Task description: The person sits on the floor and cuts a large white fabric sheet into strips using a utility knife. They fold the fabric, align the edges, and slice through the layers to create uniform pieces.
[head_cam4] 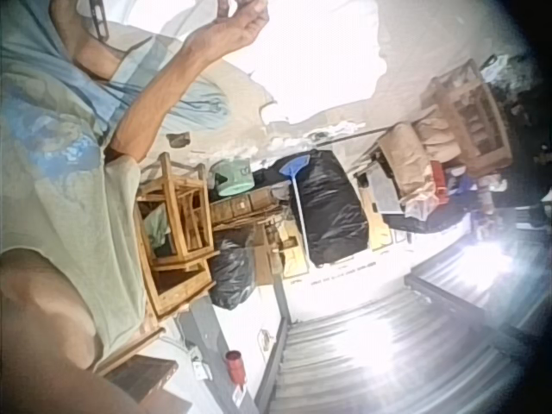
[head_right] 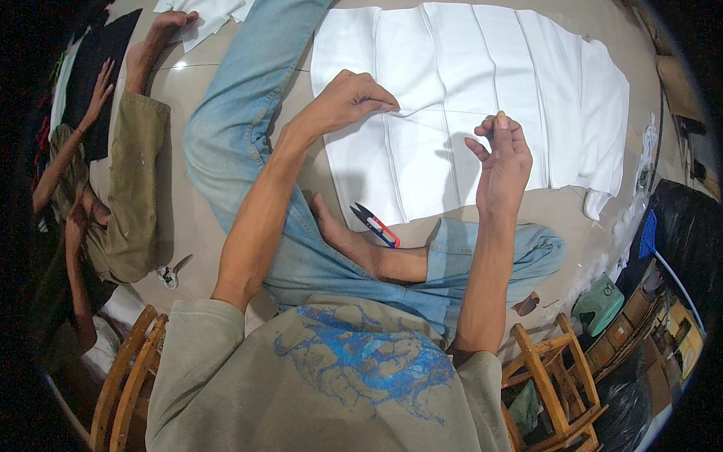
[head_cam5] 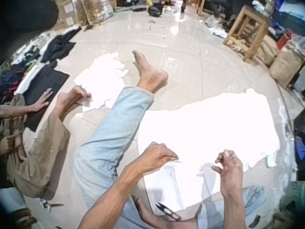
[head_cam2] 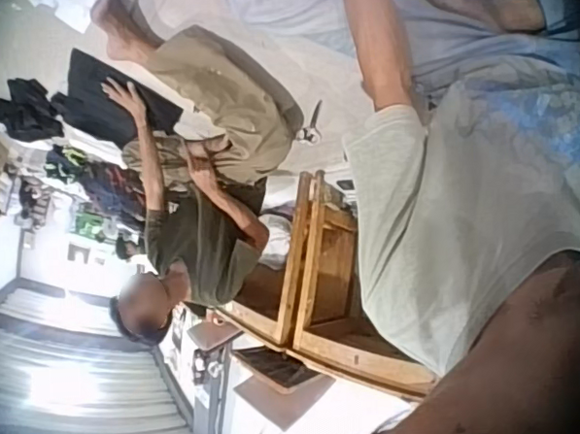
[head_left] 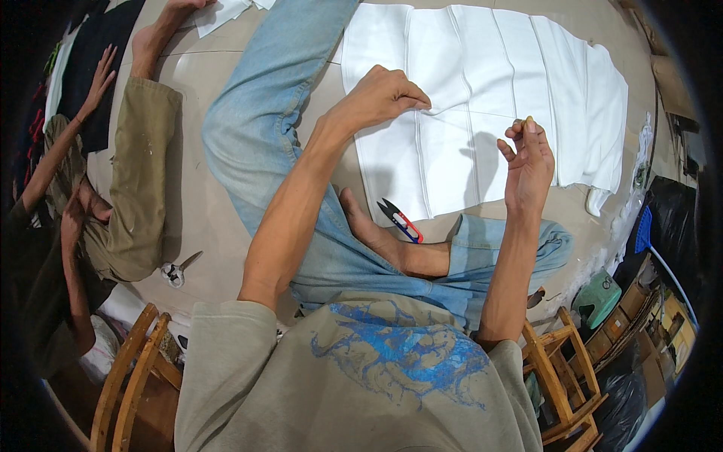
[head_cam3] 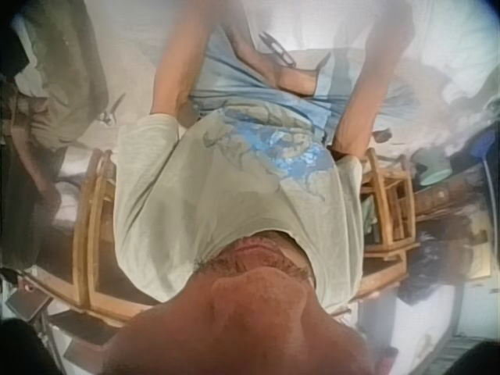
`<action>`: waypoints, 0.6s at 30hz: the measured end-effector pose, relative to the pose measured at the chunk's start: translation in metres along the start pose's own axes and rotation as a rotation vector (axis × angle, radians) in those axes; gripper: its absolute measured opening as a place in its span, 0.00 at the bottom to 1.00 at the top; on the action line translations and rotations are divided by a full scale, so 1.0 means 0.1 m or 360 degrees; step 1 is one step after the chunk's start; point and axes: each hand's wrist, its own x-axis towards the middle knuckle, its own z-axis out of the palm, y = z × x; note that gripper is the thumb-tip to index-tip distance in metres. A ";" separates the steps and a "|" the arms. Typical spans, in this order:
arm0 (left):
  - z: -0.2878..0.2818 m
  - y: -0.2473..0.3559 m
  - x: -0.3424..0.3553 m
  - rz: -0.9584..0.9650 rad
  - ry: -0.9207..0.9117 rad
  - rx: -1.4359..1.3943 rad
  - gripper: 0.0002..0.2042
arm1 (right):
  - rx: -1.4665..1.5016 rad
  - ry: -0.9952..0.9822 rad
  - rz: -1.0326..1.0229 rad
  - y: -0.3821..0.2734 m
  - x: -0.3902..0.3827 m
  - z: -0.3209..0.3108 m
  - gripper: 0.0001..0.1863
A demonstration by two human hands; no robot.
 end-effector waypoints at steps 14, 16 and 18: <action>0.06 0.10 -0.01 0.0061 0.0175 0.0208 0.06 | -0.0632 -0.0101 0.0245 0.09 -0.07 -0.08 0.12; 0.09 0.16 -0.03 0.0028 0.0212 0.0276 0.06 | -0.1567 -0.0312 0.0311 0.35 -0.07 -0.45 0.13; 0.10 0.21 -0.07 0.0024 0.0268 0.0383 0.07 | -0.1900 -0.0012 -0.0030 0.34 -0.28 -0.32 0.17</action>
